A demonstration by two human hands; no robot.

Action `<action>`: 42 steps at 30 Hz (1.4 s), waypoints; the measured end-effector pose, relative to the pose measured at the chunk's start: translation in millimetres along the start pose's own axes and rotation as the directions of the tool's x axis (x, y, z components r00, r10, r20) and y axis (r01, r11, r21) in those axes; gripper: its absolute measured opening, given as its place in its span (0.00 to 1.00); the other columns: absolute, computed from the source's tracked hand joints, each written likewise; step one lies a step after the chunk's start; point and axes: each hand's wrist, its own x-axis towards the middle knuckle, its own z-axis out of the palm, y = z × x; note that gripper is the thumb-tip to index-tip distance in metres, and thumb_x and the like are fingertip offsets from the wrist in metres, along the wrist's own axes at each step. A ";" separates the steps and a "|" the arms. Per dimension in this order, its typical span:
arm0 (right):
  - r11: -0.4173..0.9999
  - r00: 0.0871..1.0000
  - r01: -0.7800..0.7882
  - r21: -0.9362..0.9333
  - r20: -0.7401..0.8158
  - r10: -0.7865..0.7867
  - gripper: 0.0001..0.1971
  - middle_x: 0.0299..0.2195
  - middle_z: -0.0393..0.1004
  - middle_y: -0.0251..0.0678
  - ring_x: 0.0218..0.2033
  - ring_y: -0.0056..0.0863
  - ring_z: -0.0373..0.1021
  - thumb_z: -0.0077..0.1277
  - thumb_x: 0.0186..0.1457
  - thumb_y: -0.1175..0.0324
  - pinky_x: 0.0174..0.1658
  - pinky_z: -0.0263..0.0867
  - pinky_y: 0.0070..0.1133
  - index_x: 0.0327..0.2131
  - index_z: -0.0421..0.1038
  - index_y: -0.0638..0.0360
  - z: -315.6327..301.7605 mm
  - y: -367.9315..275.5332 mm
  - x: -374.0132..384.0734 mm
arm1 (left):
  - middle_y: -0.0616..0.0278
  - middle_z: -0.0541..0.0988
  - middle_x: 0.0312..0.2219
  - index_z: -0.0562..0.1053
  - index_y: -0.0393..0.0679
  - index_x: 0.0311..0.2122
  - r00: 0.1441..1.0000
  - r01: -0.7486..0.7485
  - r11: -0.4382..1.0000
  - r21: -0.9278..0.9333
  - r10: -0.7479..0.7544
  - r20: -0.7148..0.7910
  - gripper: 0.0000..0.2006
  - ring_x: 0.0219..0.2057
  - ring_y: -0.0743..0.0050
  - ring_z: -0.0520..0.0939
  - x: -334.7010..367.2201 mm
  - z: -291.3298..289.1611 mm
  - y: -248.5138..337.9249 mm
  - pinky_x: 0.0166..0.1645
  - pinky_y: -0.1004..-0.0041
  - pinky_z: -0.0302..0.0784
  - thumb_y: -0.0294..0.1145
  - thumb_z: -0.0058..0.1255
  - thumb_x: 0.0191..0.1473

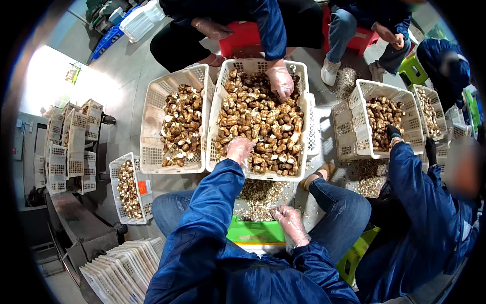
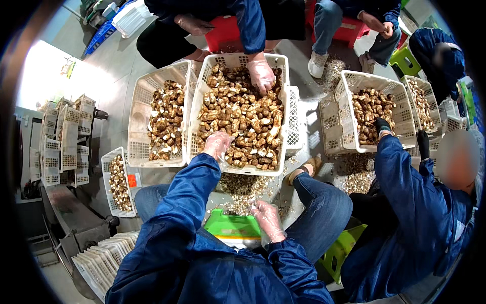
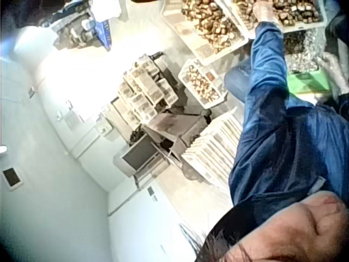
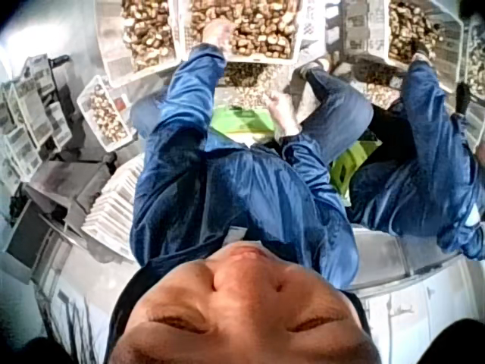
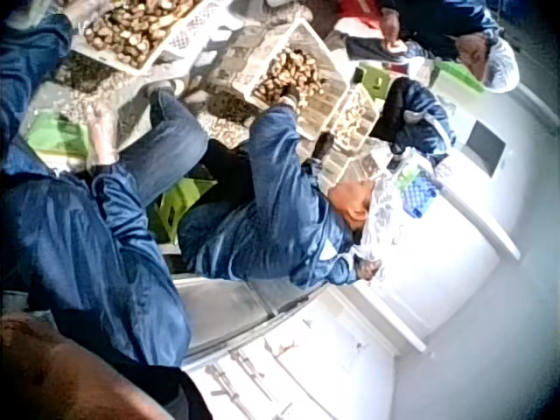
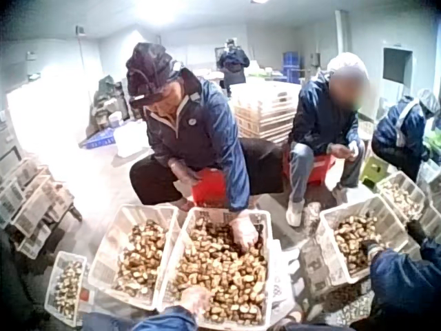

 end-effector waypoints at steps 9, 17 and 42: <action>0.980 0.995 -0.088 0.180 -0.034 0.095 0.10 0.29 0.76 0.44 0.29 0.25 0.72 0.51 0.51 0.69 0.37 0.66 0.23 0.38 0.74 0.61 -2.8 11.8 0.4 | 0.47 0.79 0.28 0.77 0.37 0.24 0.777 0.627 0.760 -0.171 -0.599 0.191 0.25 0.34 0.48 0.79 36.4 -17.7 48.5 0.41 0.59 0.70 0.53 0.47 0.52; 0.990 0.998 -0.054 0.131 -0.038 0.060 0.09 0.17 0.66 0.37 0.20 0.18 0.60 0.52 0.51 0.67 0.28 0.62 0.22 0.26 0.69 0.64 -7.4 -15.0 -3.1 | 0.54 0.76 0.24 0.71 0.33 0.30 0.985 -0.057 0.989 0.135 0.034 0.171 0.11 0.30 0.64 0.79 -1.0 -7.7 -3.2 0.33 0.68 0.75 0.33 0.51 0.50; 0.876 0.980 0.089 0.473 -0.196 0.007 0.07 0.20 0.67 0.23 0.22 0.11 0.60 0.52 0.55 0.70 0.26 0.58 0.14 0.26 0.72 0.62 -21.1 -19.4 -1.5 | 0.48 0.71 0.47 0.61 0.38 0.56 0.836 0.413 -0.673 -0.613 0.013 0.549 0.22 0.38 0.77 0.76 -76.1 -116.0 75.2 0.33 0.87 0.75 0.27 0.47 0.56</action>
